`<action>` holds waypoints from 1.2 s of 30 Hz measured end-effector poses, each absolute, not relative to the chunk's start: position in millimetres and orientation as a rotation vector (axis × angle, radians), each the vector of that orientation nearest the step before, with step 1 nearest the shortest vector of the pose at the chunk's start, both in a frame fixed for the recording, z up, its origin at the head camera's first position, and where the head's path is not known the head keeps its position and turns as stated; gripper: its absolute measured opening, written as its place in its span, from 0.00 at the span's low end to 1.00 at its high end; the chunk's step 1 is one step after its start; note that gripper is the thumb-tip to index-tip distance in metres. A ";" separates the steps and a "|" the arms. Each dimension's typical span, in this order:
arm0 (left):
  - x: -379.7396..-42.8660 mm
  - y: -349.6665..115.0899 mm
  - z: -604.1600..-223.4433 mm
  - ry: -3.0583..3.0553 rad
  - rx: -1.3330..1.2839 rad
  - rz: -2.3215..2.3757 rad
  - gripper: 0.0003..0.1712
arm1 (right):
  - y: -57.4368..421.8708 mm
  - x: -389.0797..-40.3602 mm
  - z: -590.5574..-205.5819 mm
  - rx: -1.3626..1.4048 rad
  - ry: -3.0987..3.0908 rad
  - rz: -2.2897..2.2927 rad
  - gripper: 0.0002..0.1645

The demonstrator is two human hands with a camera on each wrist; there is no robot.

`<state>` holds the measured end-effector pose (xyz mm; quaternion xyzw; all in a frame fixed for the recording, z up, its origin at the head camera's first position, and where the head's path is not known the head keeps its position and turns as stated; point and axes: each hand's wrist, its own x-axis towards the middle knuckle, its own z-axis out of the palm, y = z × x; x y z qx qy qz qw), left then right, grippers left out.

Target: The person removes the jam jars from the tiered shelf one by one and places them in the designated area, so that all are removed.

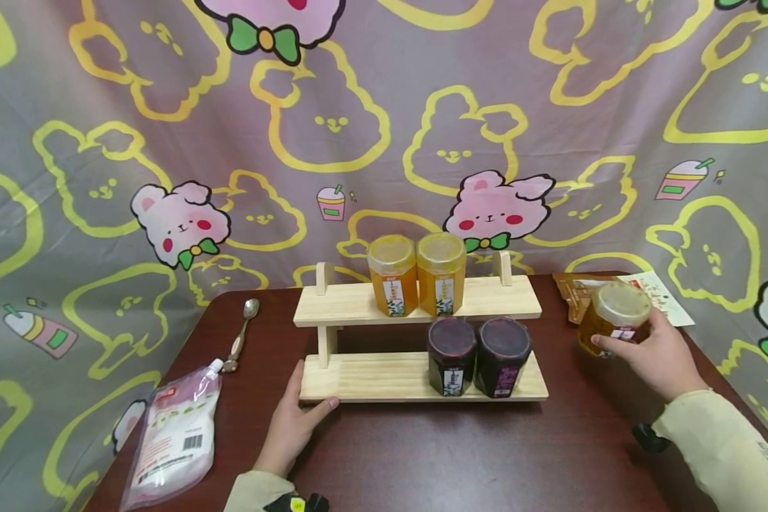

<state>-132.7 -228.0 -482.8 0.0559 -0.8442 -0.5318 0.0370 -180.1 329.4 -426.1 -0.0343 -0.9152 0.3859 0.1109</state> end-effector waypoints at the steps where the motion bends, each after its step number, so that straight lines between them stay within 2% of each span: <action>1: -132.8 -228.0 -483.1 -2.589 0.169 -1.634 0.62 | 330.0 -180.6 -427.5 -0.109 -2.693 1.134 0.51; 13: -132.6 -228.0 -484.6 -2.599 0.193 -1.655 0.63 | 340.5 -182.0 -447.5 -0.151 -2.672 1.111 0.50; 36: -132.4 -228.1 -483.3 -2.570 0.175 -1.669 0.62 | 353.4 -188.8 -460.5 -0.097 -2.740 1.110 0.53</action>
